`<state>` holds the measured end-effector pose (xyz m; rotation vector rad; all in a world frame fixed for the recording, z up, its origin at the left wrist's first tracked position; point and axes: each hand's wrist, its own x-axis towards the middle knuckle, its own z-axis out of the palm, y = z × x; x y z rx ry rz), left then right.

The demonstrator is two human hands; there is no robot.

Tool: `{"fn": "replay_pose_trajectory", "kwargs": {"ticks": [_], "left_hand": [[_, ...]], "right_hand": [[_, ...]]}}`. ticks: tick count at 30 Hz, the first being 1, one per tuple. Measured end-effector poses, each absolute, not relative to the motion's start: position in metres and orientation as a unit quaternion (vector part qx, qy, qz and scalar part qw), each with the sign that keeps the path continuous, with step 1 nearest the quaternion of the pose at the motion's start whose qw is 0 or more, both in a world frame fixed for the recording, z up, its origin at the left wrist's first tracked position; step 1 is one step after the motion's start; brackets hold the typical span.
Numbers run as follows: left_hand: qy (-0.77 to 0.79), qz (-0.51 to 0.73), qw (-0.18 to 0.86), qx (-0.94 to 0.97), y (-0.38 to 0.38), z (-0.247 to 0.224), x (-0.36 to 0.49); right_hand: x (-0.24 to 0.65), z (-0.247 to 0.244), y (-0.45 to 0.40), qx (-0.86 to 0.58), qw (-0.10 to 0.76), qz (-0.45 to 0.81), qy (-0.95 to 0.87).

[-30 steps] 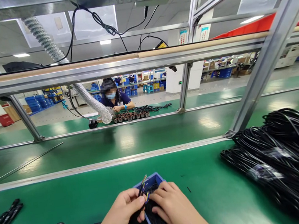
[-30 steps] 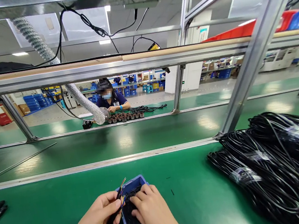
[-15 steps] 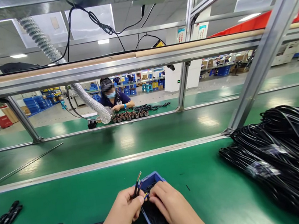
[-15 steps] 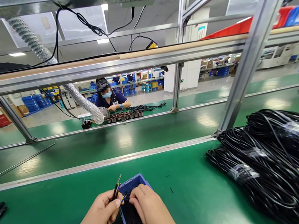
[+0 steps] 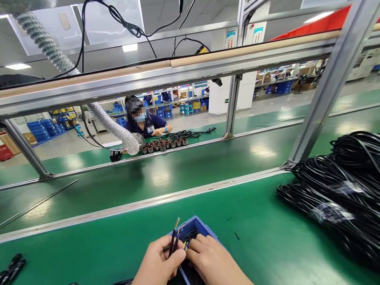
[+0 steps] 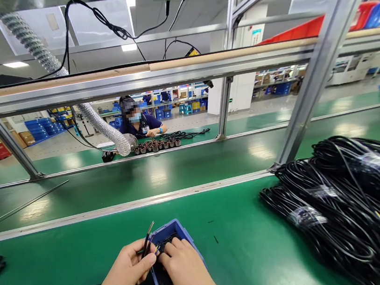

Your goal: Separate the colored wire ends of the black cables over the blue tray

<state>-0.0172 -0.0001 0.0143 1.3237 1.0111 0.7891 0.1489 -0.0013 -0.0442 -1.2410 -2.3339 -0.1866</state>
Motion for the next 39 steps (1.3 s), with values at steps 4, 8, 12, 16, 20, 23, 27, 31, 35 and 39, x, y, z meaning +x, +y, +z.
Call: {"fn": "replay_pose_trajectory", "kwargs": {"ticks": [4, 8, 12, 16, 20, 23, 27, 31, 35, 39], "left_hand": [[0.450, 0.336, 0.595, 0.574, 0.001, 0.015, -0.017], [0.446, 0.337, 0.593, 0.580, -0.001, 0.016, -0.018], [0.436, 0.343, 0.604, 0.573, -0.003, 0.017, -0.018], [0.431, 0.347, 0.612, 0.566, -0.002, 0.016, -0.018], [0.428, 0.348, 0.614, 0.565, -0.002, 0.014, -0.017], [0.423, 0.350, 0.614, 0.566, -0.003, 0.014, -0.016], [0.426, 0.350, 0.618, 0.561, -0.003, 0.016, -0.016], [0.425, 0.350, 0.619, 0.560, -0.003, 0.017, -0.015], [0.424, 0.356, 0.618, 0.559, -0.003, 0.017, -0.015], [0.436, 0.355, 0.618, 0.550, -0.002, 0.015, -0.016]], "right_hand": [[0.155, -0.036, -0.003, -0.468, 0.257, -0.035, -0.845], [0.162, -0.017, -0.010, -0.456, 0.354, 0.083, -0.813], [0.164, -0.007, -0.013, -0.391, 0.433, 0.148, -0.799], [0.167, -0.004, -0.012, -0.373, 0.493, 0.175, -0.766], [0.171, -0.002, -0.011, -0.340, 0.505, 0.111, -0.786], [0.172, -0.001, -0.011, -0.325, 0.485, 0.051, -0.810], [0.172, 0.002, -0.012, -0.336, 0.457, 0.020, -0.824], [0.172, 0.005, -0.013, -0.335, 0.442, -0.003, -0.832], [0.172, 0.005, -0.014, -0.330, 0.432, -0.028, -0.839], [0.174, 0.008, -0.016, -0.314, 0.416, -0.041, -0.852]]}}
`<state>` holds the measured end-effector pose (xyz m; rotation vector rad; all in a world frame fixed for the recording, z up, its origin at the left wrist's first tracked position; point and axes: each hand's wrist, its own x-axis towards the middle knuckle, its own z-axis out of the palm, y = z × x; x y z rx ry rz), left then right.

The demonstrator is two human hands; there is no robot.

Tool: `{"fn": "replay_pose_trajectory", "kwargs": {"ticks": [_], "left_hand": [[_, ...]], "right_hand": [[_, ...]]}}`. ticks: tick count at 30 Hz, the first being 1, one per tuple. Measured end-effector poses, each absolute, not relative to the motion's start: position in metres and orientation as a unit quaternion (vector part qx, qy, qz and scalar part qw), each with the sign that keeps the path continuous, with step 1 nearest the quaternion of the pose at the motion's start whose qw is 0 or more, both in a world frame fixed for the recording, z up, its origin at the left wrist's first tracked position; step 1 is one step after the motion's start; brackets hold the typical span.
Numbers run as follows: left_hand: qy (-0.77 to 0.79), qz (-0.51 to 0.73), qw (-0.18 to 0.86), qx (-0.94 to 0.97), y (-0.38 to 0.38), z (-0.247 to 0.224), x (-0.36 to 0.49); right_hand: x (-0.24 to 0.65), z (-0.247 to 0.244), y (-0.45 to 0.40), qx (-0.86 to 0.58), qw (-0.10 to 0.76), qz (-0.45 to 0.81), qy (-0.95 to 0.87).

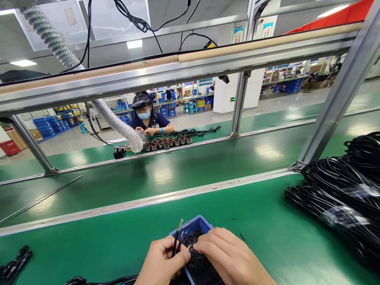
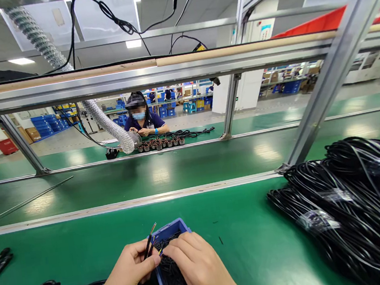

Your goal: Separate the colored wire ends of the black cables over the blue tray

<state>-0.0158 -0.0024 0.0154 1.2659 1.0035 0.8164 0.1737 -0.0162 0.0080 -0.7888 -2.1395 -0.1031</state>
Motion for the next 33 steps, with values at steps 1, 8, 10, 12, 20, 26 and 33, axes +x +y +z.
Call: {"fn": "replay_pose_trajectory", "kwargs": {"ticks": [1, 8, 10, 12, 20, 26, 33], "left_hand": [[0.441, 0.354, 0.617, 0.547, -0.002, 0.015, -0.016], [0.440, 0.341, 0.579, 0.596, -0.003, 0.012, -0.019], [0.435, 0.339, 0.564, 0.614, -0.003, 0.012, -0.020], [0.432, 0.332, 0.570, 0.615, -0.004, 0.012, -0.021], [0.428, 0.327, 0.603, 0.588, -0.005, 0.019, -0.021], [0.425, 0.337, 0.614, 0.574, -0.005, 0.020, -0.020], [0.427, 0.333, 0.615, 0.573, -0.003, 0.019, -0.019]], "right_hand": [[0.174, 0.009, -0.017, -0.312, 0.406, -0.038, -0.858], [0.176, 0.016, -0.019, -0.302, 0.381, -0.002, -0.874], [0.176, 0.014, -0.019, -0.298, 0.381, 0.002, -0.875], [0.175, 0.008, -0.018, -0.306, 0.390, 0.004, -0.869], [0.174, -0.013, -0.012, -0.424, 0.482, 0.186, -0.743], [0.171, -0.005, -0.014, -0.395, 0.455, 0.246, -0.759], [0.170, -0.003, -0.014, -0.405, 0.449, 0.215, -0.767]]}}
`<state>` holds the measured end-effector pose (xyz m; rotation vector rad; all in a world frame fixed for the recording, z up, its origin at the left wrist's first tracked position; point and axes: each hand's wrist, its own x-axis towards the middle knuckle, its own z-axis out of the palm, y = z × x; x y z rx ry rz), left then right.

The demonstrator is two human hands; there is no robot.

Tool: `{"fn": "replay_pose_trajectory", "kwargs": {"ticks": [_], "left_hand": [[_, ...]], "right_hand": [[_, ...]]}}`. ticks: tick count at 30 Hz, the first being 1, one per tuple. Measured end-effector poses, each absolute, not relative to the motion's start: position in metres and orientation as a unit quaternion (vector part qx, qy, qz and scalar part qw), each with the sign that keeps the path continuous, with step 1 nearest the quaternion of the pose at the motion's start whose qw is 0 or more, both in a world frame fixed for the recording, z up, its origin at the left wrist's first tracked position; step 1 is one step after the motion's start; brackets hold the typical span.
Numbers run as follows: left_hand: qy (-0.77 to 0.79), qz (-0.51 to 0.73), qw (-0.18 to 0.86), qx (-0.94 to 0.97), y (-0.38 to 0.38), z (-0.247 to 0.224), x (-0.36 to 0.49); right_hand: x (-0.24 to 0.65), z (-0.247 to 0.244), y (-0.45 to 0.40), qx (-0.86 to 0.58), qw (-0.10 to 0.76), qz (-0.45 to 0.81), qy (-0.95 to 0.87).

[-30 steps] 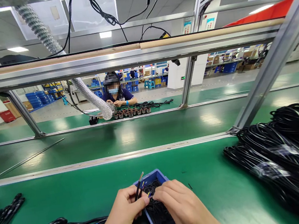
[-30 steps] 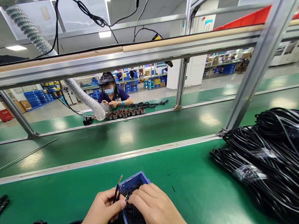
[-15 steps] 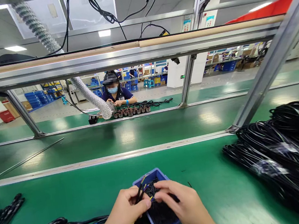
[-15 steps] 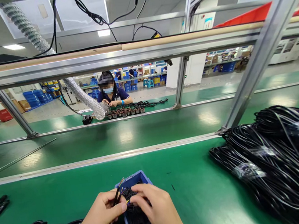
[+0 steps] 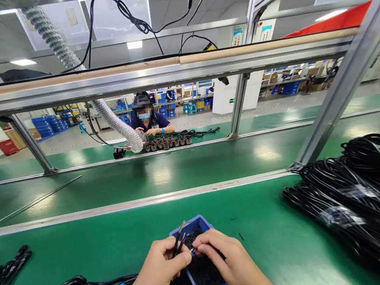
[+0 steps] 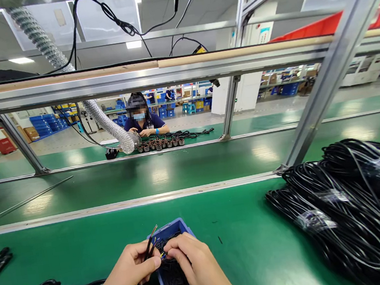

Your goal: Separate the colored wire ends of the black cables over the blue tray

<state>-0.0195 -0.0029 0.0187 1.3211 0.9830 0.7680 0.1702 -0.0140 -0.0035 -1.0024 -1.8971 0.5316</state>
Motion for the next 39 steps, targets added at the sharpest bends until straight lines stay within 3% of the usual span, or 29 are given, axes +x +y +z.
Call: {"fn": "replay_pose_trajectory", "kwargs": {"ticks": [12, 20, 25, 28, 34, 39], "left_hand": [[0.422, 0.337, 0.622, 0.567, -0.002, 0.015, -0.022], [0.436, 0.338, 0.620, 0.558, -0.003, 0.018, -0.019], [0.443, 0.338, 0.619, 0.552, -0.005, 0.020, -0.021], [0.437, 0.334, 0.625, 0.555, -0.004, 0.019, -0.021], [0.446, 0.330, 0.620, 0.554, -0.002, 0.017, -0.020], [0.449, 0.331, 0.624, 0.547, -0.002, 0.017, -0.020]], "right_hand": [[0.168, -0.009, -0.014, -0.413, 0.474, 0.205, -0.750], [0.166, -0.012, -0.014, -0.398, 0.437, 0.157, -0.791], [0.166, -0.019, -0.010, -0.518, 0.326, 0.026, -0.790], [0.160, -0.026, -0.010, -0.535, 0.275, 0.008, -0.799], [0.160, -0.020, -0.011, -0.530, 0.304, 0.048, -0.790], [0.167, -0.007, -0.014, -0.491, 0.446, 0.215, -0.717]]}}
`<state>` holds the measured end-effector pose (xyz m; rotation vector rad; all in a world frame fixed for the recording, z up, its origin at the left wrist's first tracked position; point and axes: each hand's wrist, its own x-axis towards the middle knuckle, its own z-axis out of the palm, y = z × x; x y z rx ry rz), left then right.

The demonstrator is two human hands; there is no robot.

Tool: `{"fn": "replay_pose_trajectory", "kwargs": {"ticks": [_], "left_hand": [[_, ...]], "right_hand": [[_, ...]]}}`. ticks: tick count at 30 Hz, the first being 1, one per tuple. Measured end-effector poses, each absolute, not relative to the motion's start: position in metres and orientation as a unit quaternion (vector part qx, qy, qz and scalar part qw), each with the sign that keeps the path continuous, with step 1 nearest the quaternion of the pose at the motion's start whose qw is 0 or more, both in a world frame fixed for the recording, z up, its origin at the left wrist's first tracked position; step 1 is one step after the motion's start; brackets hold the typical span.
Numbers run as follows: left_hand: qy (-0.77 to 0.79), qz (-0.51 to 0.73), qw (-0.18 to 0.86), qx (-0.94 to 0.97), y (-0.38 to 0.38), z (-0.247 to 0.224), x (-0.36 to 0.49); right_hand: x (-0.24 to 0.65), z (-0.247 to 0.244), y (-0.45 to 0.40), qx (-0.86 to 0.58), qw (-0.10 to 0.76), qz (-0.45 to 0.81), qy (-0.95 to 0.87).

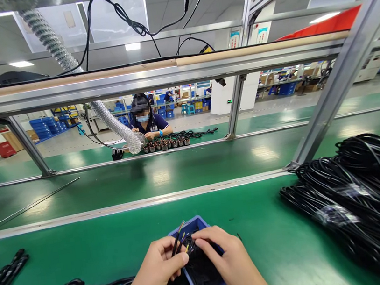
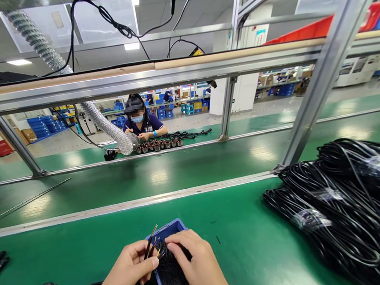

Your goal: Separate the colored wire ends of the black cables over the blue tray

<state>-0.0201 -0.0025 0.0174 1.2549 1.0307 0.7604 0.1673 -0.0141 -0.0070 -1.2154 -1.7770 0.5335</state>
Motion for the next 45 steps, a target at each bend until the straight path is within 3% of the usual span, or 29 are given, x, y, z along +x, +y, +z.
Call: {"fn": "replay_pose_trajectory", "kwargs": {"ticks": [4, 11, 25, 29, 34, 38, 40, 42, 45], "left_hand": [[0.448, 0.326, 0.624, 0.550, -0.004, 0.016, -0.019], [0.456, 0.330, 0.625, 0.541, -0.003, 0.013, -0.019], [0.420, 0.348, 0.631, 0.552, -0.004, 0.020, -0.024], [0.393, 0.368, 0.619, 0.572, -0.005, 0.024, -0.023], [0.375, 0.373, 0.630, 0.568, -0.009, 0.023, -0.023], [0.383, 0.392, 0.625, 0.556, -0.008, 0.024, -0.025], [0.382, 0.393, 0.636, 0.543, -0.007, 0.026, -0.025], [0.378, 0.385, 0.655, 0.529, -0.006, 0.026, -0.023], [0.391, 0.368, 0.662, 0.523, -0.005, 0.024, -0.019]], "right_hand": [[0.165, 0.001, -0.018, -0.455, 0.503, 0.318, -0.663], [0.164, 0.000, -0.016, -0.447, 0.515, 0.307, -0.664], [0.162, 0.002, -0.015, -0.466, 0.414, 0.318, -0.715], [0.156, -0.003, -0.016, -0.463, 0.412, 0.397, -0.677], [0.151, 0.000, -0.022, -0.458, 0.423, 0.405, -0.669], [0.163, 0.019, -0.026, -0.330, 0.370, 0.468, -0.732], [0.170, 0.022, -0.023, -0.313, 0.369, 0.433, -0.761], [0.175, 0.018, -0.018, -0.400, 0.363, 0.298, -0.787], [0.175, -0.001, -0.009, -0.501, 0.270, 0.089, -0.818]]}}
